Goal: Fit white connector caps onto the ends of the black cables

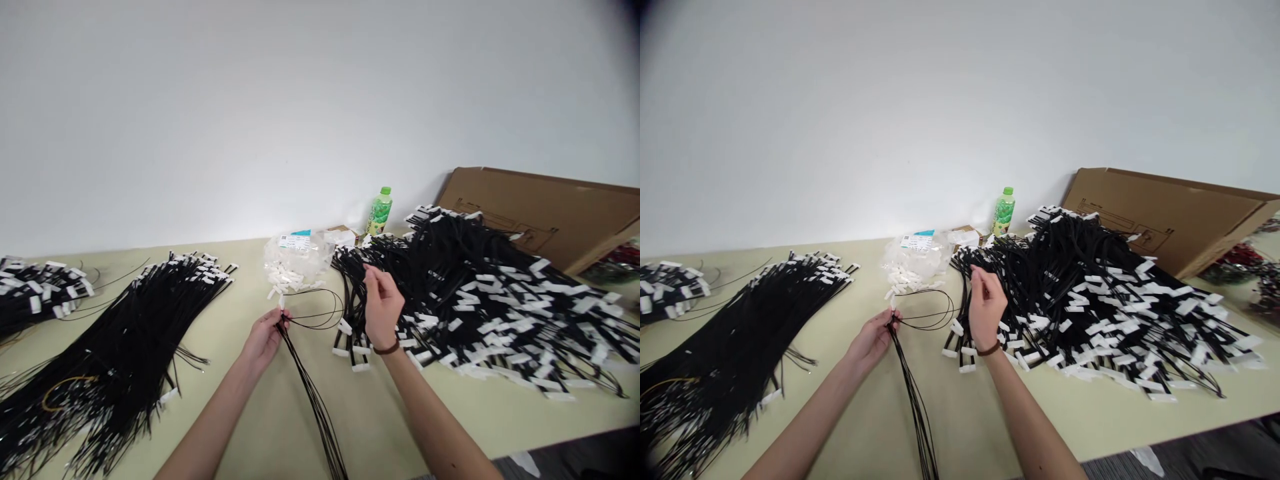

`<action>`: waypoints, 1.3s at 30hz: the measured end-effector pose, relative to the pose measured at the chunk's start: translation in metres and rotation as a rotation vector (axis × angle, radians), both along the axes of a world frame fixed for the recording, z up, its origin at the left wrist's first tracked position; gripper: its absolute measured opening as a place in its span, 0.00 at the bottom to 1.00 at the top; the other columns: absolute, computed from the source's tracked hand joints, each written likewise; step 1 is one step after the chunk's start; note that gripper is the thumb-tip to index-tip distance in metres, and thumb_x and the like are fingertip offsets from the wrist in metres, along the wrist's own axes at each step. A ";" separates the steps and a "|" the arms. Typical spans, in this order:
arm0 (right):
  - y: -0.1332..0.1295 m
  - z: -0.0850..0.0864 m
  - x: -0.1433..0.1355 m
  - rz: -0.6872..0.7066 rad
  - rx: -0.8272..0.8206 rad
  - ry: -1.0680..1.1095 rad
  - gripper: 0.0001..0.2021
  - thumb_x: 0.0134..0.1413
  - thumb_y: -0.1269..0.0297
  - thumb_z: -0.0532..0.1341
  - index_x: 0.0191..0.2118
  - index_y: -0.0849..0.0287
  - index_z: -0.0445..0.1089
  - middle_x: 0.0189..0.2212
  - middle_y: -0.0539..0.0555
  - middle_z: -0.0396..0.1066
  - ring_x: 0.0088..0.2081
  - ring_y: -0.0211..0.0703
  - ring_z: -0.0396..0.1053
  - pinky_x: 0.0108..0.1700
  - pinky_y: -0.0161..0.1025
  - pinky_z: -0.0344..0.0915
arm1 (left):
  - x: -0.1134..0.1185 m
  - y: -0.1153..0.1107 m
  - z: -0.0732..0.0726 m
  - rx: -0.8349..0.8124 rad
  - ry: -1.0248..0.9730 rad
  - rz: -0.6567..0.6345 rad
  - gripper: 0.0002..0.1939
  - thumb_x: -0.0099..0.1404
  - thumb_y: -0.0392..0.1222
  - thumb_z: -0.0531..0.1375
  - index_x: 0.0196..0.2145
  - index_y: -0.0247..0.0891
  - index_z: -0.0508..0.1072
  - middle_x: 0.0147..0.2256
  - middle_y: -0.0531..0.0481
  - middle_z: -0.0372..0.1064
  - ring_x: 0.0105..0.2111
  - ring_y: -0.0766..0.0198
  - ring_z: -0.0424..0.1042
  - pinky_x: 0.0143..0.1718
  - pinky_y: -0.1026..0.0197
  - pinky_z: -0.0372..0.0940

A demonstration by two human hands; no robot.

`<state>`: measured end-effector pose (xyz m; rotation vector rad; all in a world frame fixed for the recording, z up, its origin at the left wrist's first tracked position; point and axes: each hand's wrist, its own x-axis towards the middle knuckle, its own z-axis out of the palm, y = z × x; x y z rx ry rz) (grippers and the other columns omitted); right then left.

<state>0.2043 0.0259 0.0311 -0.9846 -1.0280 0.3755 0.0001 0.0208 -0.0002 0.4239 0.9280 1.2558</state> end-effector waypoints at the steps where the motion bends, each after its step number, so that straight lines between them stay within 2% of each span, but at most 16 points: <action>1: -0.002 -0.001 -0.003 -0.034 0.039 -0.178 0.09 0.57 0.60 0.55 0.37 0.58 0.70 0.30 0.53 0.66 0.30 0.39 0.63 0.29 0.36 0.60 | 0.000 0.000 0.000 0.006 -0.004 -0.014 0.06 0.58 0.28 0.57 0.24 0.29 0.72 0.25 0.46 0.68 0.24 0.71 0.66 0.24 0.71 0.64; 5: -0.011 -0.008 -0.022 0.022 0.206 -0.720 0.08 0.57 0.69 0.55 0.33 0.57 0.71 0.25 0.53 0.67 0.28 0.40 0.61 0.31 0.38 0.60 | 0.001 -0.003 0.004 0.050 -0.033 -0.087 0.04 0.55 0.31 0.60 0.24 0.29 0.71 0.25 0.47 0.67 0.25 0.71 0.66 0.23 0.71 0.63; 8: -0.015 -0.013 -0.031 0.044 0.280 -0.878 0.06 0.56 0.71 0.56 0.33 0.57 0.71 0.24 0.52 0.68 0.27 0.40 0.60 0.30 0.38 0.59 | 0.002 -0.004 0.006 0.079 -0.053 -0.130 0.04 0.53 0.33 0.63 0.24 0.29 0.71 0.24 0.49 0.66 0.24 0.71 0.65 0.23 0.71 0.61; 20: -0.016 -0.016 -0.032 0.036 0.306 -0.954 0.06 0.57 0.71 0.55 0.34 0.57 0.70 0.24 0.52 0.68 0.26 0.40 0.60 0.29 0.39 0.58 | 0.003 -0.008 0.008 0.131 -0.039 -0.188 0.09 0.49 0.37 0.67 0.24 0.30 0.71 0.24 0.50 0.65 0.25 0.70 0.65 0.24 0.69 0.59; 39: -0.018 -0.017 -0.032 0.018 0.370 -1.007 0.08 0.56 0.73 0.56 0.38 0.57 0.71 0.24 0.52 0.69 0.26 0.40 0.57 0.28 0.37 0.58 | 0.002 -0.006 0.004 0.142 -0.037 -0.174 0.12 0.44 0.38 0.69 0.24 0.30 0.71 0.24 0.50 0.65 0.25 0.70 0.65 0.25 0.68 0.59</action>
